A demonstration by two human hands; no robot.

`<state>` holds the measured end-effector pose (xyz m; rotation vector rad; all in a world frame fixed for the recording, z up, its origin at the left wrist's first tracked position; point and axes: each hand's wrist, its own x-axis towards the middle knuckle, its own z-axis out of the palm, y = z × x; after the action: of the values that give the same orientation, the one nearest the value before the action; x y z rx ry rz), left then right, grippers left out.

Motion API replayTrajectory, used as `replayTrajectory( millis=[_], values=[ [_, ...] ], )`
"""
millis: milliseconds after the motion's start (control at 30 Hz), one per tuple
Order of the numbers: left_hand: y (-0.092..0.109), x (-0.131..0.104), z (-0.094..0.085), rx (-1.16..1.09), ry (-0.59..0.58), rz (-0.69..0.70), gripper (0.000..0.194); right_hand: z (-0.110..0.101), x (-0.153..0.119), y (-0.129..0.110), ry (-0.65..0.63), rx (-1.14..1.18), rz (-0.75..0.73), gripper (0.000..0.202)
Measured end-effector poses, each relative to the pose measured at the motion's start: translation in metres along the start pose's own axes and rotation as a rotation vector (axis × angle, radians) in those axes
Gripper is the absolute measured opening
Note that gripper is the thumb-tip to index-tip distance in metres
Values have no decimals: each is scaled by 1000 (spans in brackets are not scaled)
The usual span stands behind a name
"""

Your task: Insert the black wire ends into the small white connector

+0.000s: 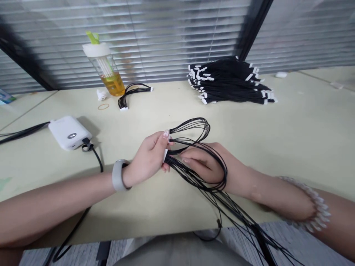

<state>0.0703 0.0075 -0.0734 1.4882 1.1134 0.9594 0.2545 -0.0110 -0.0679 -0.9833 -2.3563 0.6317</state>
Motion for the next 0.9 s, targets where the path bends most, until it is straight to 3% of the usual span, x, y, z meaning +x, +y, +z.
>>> replayTrajectory(
  millis=[300, 467, 900],
  values=[
    [-3, -2, -1, 58, -22, 52, 39, 3, 5, -5, 9, 365, -1, 24],
    [-4, -3, -1, 72, -52, 86, 35, 2, 3, -3, -29, 325, 150, 28],
    [-6, -4, -1, 93, -55, 100, 35, 3, 4, -2, -83, 353, 174, 23]
  ],
)
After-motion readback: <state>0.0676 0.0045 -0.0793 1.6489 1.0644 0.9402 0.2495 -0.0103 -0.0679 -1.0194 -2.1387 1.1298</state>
